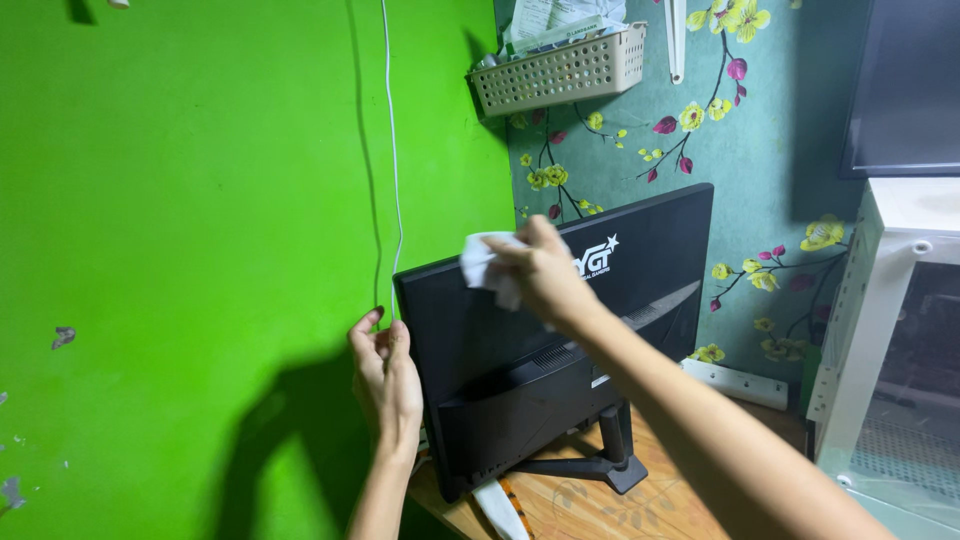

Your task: The person takes a wet wipe from a package and uses it to wipe the back casing and stand of a computer monitor.

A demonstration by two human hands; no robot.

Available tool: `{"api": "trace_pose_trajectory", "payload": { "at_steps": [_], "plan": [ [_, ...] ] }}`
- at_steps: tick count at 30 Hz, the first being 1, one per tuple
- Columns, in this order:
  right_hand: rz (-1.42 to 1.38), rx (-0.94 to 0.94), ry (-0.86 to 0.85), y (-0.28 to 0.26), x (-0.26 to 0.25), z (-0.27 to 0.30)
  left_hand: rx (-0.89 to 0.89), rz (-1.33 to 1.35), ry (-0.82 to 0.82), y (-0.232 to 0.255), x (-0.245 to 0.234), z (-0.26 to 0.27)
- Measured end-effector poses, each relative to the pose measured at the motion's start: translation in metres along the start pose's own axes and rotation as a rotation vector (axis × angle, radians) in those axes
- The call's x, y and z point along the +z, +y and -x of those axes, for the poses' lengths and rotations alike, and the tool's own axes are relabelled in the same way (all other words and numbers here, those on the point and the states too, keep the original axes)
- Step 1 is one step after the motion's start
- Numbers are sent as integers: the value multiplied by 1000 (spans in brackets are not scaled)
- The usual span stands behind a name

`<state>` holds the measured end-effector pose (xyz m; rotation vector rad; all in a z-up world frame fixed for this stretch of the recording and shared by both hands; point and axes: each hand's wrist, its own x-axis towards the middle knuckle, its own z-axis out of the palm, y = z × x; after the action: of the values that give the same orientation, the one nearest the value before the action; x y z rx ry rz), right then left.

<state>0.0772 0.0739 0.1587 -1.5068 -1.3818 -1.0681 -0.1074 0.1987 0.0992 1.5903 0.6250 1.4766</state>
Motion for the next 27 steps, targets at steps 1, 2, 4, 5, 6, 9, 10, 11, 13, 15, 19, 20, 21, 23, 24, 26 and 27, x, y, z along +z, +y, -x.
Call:
{"api": "trace_pose_trajectory", "payload": {
  "at_steps": [1, 2, 4, 5, 6, 9, 10, 11, 13, 15, 19, 20, 21, 23, 24, 26, 27],
  "plan": [
    [-40, 174, -45, 20, -5, 3, 25, -73, 33, 3, 0, 3],
    [-81, 347, -91, 39, -11, 7, 264, -213, 151, 6, 1, 6],
    [-91, 402, -108, 73, -32, 15, 748, -487, 376, 13, 3, 14],
    [26, 335, -62, 87, -42, 19, 866, -475, 307, 15, 5, 19],
    [142, 267, -17, 98, -50, 22, 984, -461, 237, 17, 7, 25],
    [284, 176, 67, 107, -48, 19, 1195, -516, 19, 23, 21, 46],
    [297, 167, 86, 103, -45, 17, 1240, -551, -58, 25, 26, 51],
    [301, 127, 72, 95, -40, 16, 1206, -584, -38, 29, 34, 52],
    [44, 249, -17, 66, -20, 11, 1135, -653, 1, 40, 51, 49],
    [-165, 262, -42, 33, -6, 8, 1035, -713, -1, 53, 65, 41],
    [-33, -59, 8, 6, -14, 4, 914, -812, -68, 75, 77, 39],
    [-23, -75, -16, 8, -17, 4, 911, -798, -68, 76, 79, 41],
    [-19, -78, -5, 12, -19, 2, 907, -787, -66, 75, 81, 43],
    [-14, -85, 19, 26, -21, 1, 958, -751, -37, 64, 86, 48],
    [-10, -38, 8, 34, -24, 3, 1014, -727, -11, 51, 90, 52],
    [-4, 61, -14, 48, -29, 9, 1191, -662, -88, 8, 96, 75],
    [19, 92, -7, 55, -30, 10, 1308, -614, -193, -22, 97, 101]
  ]
}}
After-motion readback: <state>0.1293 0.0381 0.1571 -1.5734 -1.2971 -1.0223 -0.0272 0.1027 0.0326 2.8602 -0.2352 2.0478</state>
